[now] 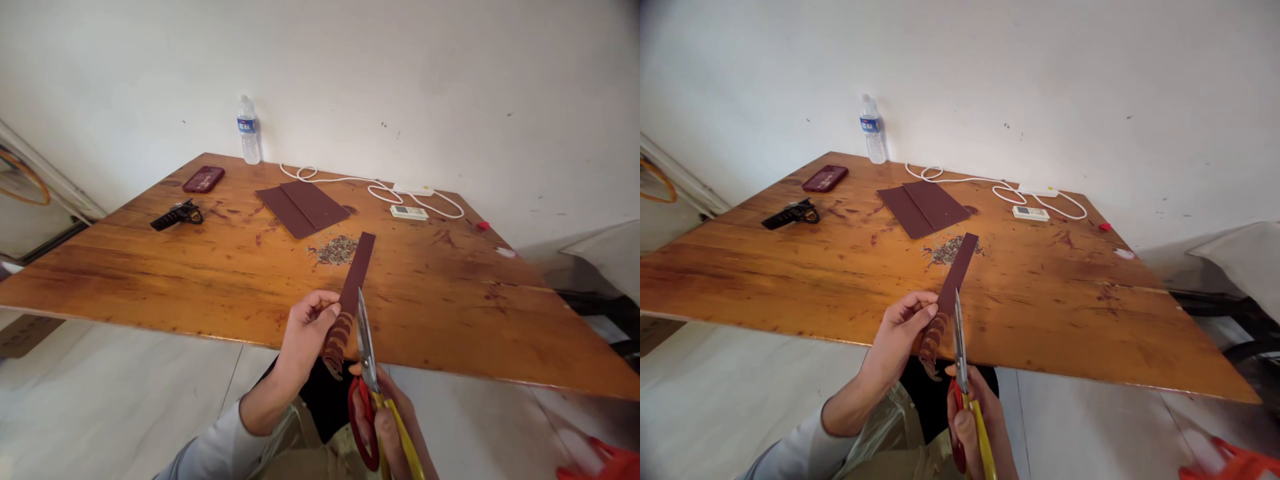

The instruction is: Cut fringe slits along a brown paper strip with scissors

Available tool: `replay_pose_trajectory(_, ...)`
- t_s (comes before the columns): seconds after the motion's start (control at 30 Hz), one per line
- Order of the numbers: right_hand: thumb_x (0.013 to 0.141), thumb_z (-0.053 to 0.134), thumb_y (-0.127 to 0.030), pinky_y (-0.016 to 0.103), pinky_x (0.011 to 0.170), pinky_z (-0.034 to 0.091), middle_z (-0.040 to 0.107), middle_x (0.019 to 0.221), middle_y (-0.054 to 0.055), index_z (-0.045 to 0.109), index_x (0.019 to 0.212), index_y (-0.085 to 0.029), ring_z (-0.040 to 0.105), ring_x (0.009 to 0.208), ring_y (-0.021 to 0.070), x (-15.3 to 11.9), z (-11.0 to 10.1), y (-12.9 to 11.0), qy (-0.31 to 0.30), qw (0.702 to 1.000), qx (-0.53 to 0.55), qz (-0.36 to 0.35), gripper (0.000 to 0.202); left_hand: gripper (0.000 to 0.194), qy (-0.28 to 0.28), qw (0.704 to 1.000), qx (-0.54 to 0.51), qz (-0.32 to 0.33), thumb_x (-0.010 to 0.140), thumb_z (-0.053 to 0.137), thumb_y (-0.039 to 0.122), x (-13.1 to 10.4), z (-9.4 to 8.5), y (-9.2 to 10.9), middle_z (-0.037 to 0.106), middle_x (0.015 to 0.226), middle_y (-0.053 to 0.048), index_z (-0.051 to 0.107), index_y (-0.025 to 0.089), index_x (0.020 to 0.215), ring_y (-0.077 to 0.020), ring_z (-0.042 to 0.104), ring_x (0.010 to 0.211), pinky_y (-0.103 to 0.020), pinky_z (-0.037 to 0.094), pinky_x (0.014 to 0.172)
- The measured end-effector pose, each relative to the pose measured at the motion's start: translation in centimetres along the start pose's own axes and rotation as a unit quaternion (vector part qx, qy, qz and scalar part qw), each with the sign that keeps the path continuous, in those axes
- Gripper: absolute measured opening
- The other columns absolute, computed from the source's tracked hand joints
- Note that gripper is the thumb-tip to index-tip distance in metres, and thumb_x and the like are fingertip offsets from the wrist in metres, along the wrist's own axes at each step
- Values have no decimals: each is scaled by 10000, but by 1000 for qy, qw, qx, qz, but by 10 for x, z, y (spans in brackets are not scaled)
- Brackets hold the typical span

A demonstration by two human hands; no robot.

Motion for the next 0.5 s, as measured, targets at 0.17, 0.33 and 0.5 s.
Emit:
replay_pose_trajectory(0.17,770,711,-729,314,335,390,516,613,-9,740,1037,-301,404,383,164,-2,3,1,1,1000,0,-5,505,138,-11,1000,-8,-2,730,820,295,-2,-1,-5,686,716,7,776,188,806,-111,566,644,-219,455,628)
replay_pose_trajectory(0.33,794,681,-726,286,290,358,502,583,-24,727,1042,-290,380,348,150,0,4,4,5,1000,-6,-7,504,223,-52,997,-38,-31,689,832,240,-5,1,-9,775,843,-42,810,194,907,-160,661,755,-253,505,706)
replay_pose_trajectory(0.5,809,704,-684,288,337,418,538,616,-15,715,1056,-267,444,393,157,1,1,8,8,1000,-20,-13,485,263,-59,991,-89,-83,654,865,265,-5,1,-15,781,836,-42,824,194,903,-146,660,697,-254,510,678)
Point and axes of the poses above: each hand's wrist, its own x-axis towards the middle knuckle, its own z-axis out of the palm, y = z × x, the point moved 4 cm from there along x, towards the middle knuckle
